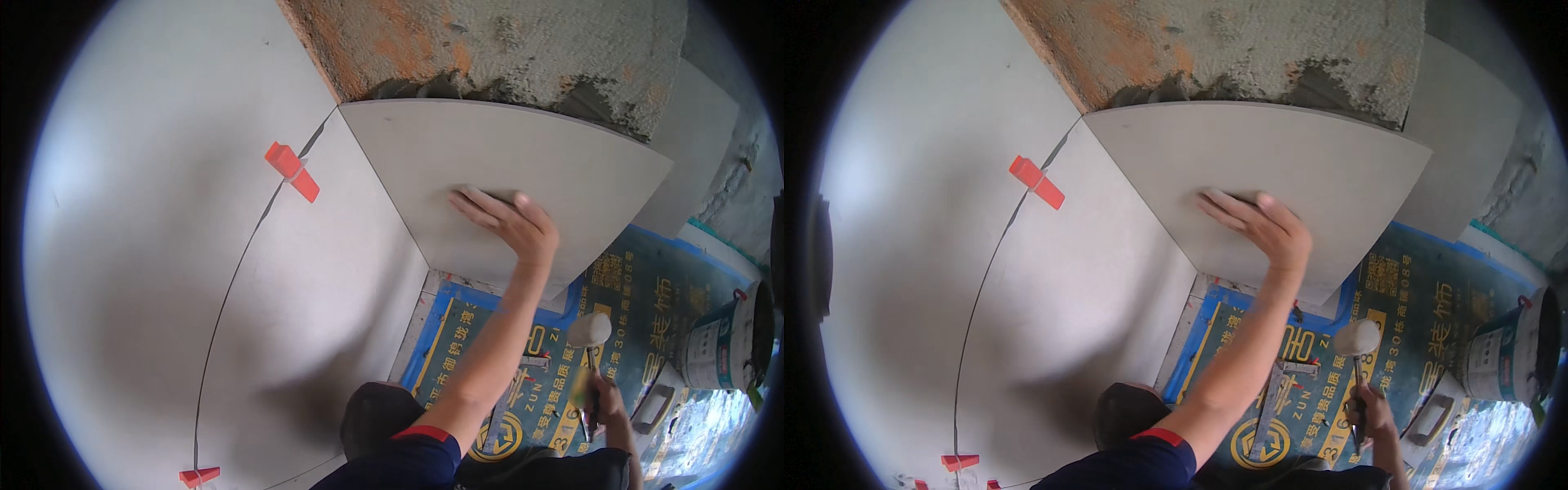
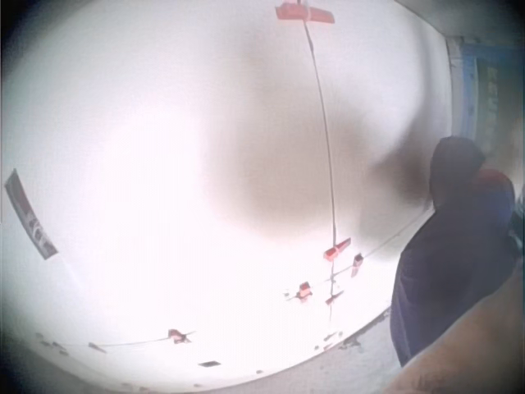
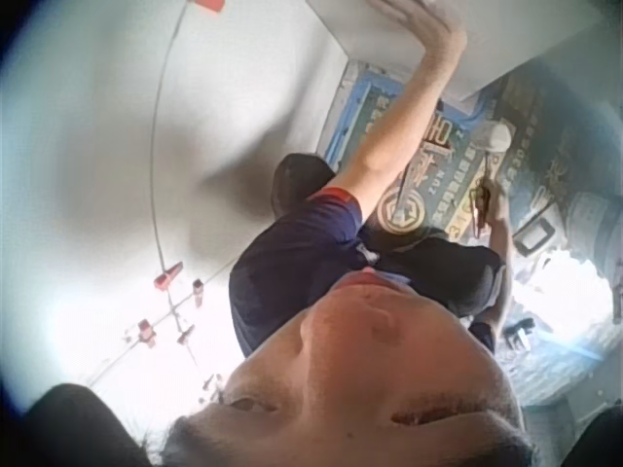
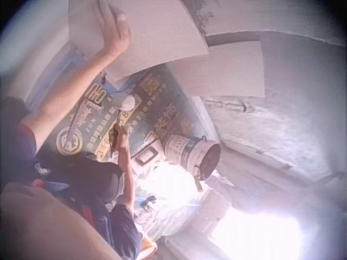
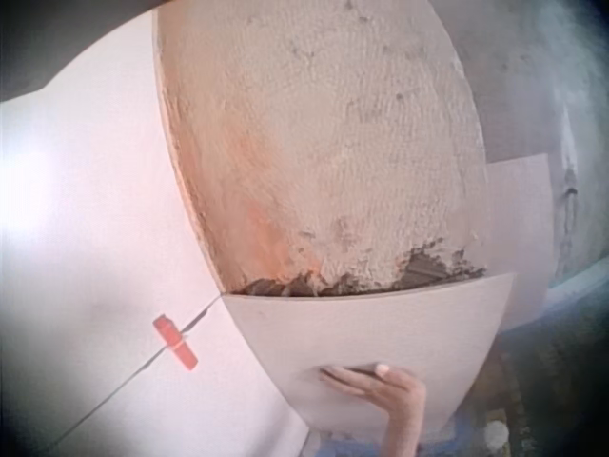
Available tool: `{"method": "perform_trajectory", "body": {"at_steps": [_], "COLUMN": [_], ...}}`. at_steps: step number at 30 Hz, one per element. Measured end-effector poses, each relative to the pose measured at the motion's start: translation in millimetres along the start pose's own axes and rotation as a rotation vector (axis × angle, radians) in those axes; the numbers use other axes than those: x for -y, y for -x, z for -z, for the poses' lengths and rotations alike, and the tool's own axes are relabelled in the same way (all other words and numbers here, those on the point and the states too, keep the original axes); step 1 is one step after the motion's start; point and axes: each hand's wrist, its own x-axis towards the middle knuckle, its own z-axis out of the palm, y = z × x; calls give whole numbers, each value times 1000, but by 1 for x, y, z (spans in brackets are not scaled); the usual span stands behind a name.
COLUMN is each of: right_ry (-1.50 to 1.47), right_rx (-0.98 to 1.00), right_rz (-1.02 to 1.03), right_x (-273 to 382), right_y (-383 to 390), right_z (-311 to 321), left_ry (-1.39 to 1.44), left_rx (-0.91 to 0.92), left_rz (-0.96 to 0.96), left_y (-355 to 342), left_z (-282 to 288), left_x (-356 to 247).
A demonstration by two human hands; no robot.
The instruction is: The person measures the alignment of a wall tile using a square, applies mortar to the back of the tile with a trowel, and presses the tile onto the wall, securing it with a mallet.
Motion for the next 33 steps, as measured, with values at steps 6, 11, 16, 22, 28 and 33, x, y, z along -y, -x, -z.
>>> {"method": "perform_trajectory", "body": {"at_steps": [6,11,16,22,28,33], "right_ry": [-842,-918,-954,-763,-833,-533], "right_rx": [422,395,260,273,260,-7], "right_rz": [59,58,42,93,-59,-46], "right_x": [-33,-28,-19,-14,-10,1], "right_y": [-86,-114,-101,-104,-97,-69], "right_z": [-28,-80,-90,-83,-82,-68], "left_ry": [-65,-91,-109,-66,-87,-128], "left_rx": [-39,-46,-29,-28,-24,50], "left_rz": [-122,-214,-198,-172,-187,-202], "left_y": [-14,-17,-16,-17,-20,-11], "left_z": [0,7,7,7,10,9], "left_x": [4,15,13,11,17,46]}}
